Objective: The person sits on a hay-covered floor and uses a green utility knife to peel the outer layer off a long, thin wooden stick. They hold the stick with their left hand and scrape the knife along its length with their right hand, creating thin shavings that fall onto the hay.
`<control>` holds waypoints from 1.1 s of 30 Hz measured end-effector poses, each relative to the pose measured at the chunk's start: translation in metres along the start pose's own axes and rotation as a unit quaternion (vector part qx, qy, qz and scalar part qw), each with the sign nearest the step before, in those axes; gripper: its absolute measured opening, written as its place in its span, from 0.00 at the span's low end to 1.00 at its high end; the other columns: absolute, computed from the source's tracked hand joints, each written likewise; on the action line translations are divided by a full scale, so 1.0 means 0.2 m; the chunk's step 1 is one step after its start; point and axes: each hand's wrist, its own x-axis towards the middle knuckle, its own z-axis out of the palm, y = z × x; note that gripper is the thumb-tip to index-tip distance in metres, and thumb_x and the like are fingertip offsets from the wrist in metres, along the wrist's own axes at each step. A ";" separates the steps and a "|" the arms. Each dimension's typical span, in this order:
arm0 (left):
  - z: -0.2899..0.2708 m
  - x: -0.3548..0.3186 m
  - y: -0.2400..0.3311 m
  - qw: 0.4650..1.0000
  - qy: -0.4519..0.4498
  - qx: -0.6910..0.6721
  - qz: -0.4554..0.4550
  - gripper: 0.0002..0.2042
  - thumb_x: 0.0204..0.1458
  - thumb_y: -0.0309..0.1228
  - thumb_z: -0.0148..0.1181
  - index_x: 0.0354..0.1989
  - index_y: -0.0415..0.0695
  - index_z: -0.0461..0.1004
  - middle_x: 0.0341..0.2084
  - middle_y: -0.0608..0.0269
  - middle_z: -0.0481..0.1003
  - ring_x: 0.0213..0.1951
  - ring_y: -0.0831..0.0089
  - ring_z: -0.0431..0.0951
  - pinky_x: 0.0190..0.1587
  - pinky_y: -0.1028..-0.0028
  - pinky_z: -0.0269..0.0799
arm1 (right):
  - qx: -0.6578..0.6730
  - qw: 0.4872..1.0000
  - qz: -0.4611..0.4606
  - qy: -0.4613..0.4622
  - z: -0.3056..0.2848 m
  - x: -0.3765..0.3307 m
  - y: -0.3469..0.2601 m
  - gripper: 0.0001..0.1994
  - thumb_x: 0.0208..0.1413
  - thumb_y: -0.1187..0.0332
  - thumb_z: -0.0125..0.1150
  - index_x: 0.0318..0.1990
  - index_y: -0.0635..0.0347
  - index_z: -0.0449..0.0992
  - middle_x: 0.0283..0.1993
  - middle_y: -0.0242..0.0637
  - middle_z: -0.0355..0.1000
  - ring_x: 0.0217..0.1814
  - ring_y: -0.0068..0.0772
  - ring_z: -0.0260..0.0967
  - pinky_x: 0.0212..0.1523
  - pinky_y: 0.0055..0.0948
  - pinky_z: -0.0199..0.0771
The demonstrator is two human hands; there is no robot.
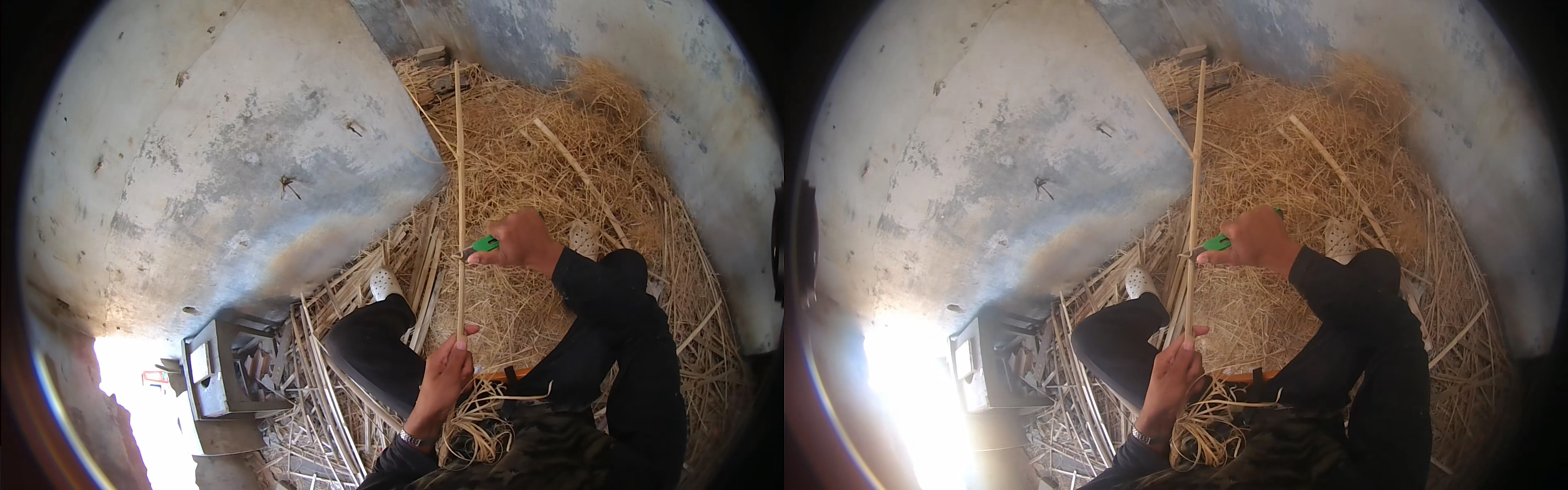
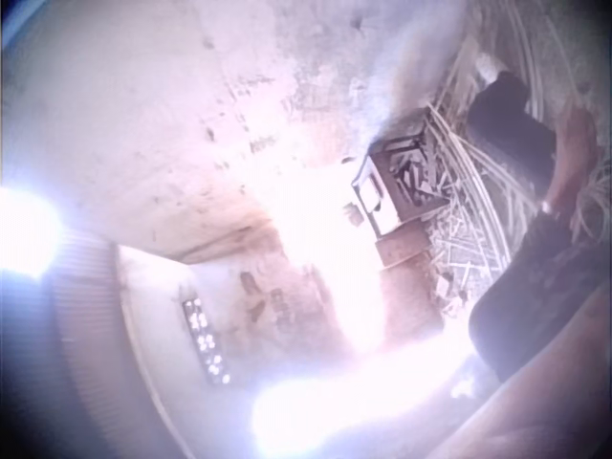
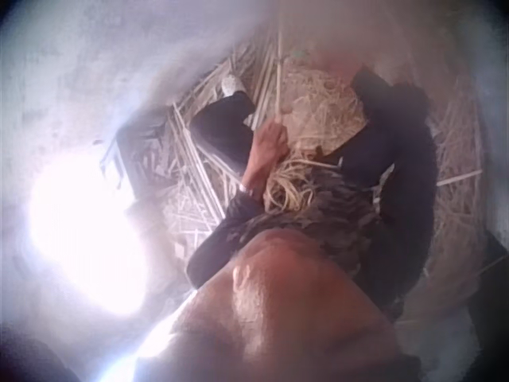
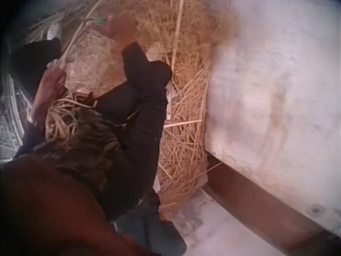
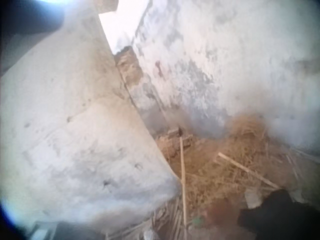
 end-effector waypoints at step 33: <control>-0.08 0.14 0.09 0.993 -0.005 -0.114 -0.041 0.20 0.67 0.39 0.40 0.59 0.38 0.62 0.13 0.77 0.52 0.14 0.87 0.50 0.17 0.83 0.50 | 0.076 0.981 0.018 -0.178 -0.08 0.05 -0.07 0.40 0.49 0.24 0.42 0.12 0.54 0.72 0.06 0.28 0.51 0.08 0.26 0.53 0.11 0.32 0.49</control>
